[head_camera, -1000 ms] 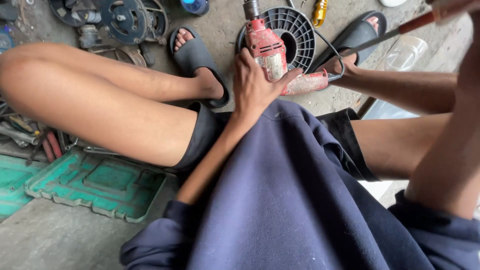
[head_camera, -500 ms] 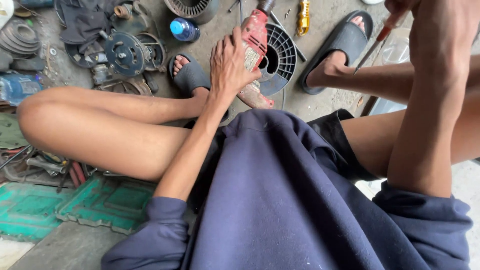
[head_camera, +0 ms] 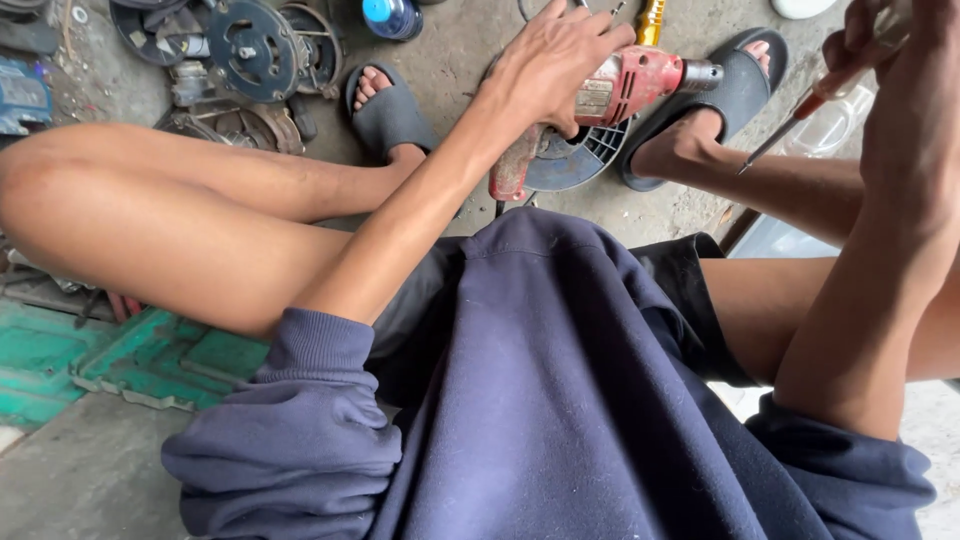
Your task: A person is disassembling a red power drill using a screwdriver while sitting on a workshop floor.
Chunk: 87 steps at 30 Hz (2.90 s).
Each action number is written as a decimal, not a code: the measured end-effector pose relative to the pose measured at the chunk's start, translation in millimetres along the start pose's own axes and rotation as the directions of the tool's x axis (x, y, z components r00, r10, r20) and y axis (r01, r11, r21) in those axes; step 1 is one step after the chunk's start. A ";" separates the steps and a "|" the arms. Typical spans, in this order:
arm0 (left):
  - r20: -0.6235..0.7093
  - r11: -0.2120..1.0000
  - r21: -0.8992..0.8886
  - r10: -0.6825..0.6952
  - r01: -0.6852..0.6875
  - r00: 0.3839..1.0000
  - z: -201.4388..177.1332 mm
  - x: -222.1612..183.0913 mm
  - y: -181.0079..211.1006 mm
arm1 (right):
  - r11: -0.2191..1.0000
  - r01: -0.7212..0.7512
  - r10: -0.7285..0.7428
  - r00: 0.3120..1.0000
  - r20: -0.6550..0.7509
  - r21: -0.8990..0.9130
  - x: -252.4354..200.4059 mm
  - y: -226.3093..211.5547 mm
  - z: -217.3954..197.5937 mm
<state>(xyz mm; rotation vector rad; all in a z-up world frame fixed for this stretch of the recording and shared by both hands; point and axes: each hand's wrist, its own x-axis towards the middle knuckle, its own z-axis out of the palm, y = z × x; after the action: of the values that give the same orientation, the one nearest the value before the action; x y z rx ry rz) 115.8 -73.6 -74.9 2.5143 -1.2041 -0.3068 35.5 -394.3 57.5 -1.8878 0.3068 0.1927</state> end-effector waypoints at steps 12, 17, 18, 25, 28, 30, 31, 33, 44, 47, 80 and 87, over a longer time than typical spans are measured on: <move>-0.348 0.797 -0.583 -0.420 0.158 0.838 -54.6 -98.4 -27.4 | 0.882 0.464 -0.470 0.868 0.161 0.080 -19.3 -32.0 43.4; -0.121 0.630 -0.728 -0.503 0.268 0.856 -18.7 -112.3 -10.5 | 0.778 0.583 -0.597 0.802 0.015 -0.234 -30.5 -63.0 87.7; -0.072 0.631 -0.710 -0.506 0.313 0.859 -7.0 -111.1 -7.1 | 0.768 0.601 -0.615 0.789 0.010 -0.219 -28.4 -63.1 91.7; -0.038 0.617 -0.721 -0.492 0.317 0.870 -5.7 -120.0 2.0 | 0.757 0.643 -0.647 0.763 0.003 -0.117 -24.7 -46.4 96.5; -0.069 0.554 -0.795 -0.489 0.248 0.870 -16.5 -125.4 1.0 | 0.738 0.675 -0.672 0.734 0.101 0.008 -25.9 -76.8 112.2; -0.075 0.560 -0.793 -0.481 0.240 0.873 -16.2 -127.3 1.6 | 0.733 0.676 -0.671 0.737 0.085 -0.072 -37.3 -67.8 110.3; -0.086 0.568 -0.790 -0.474 0.230 0.876 -16.5 -128.4 0.6 | 0.721 0.677 -0.675 0.735 0.069 -0.149 -41.8 -63.6 110.2; -0.078 0.554 -0.797 -0.488 0.239 0.869 -15.3 -128.6 -1.5 | 0.749 0.650 -0.651 0.758 0.039 -0.130 -53.2 -49.2 116.6; -0.014 0.508 -0.807 -0.525 0.301 0.851 -20.1 -139.2 8.9 | 0.903 0.421 -0.413 0.905 0.099 -0.082 -121.4 -38.4 148.8; 0.187 0.521 -0.640 -0.607 0.565 0.772 -11.2 -152.6 22.4 | 0.891 0.448 -0.430 0.886 0.175 -0.079 -129.7 -42.8 156.9; 0.177 0.490 -0.677 -0.616 0.549 0.768 19.3 -160.8 44.0 | 0.841 0.502 -0.468 0.862 0.195 -0.202 -149.1 -47.7 171.5; 0.199 0.485 -0.654 -0.631 0.581 0.750 18.2 -159.2 45.1 | 0.842 0.523 -0.473 0.833 0.287 -0.133 -149.5 -44.0 168.4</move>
<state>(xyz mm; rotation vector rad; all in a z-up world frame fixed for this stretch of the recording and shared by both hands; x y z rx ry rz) -20.8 21.1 -66.4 2.1130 -0.0199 -0.6858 -90.5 -204.3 83.5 -2.0553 -0.3985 0.0982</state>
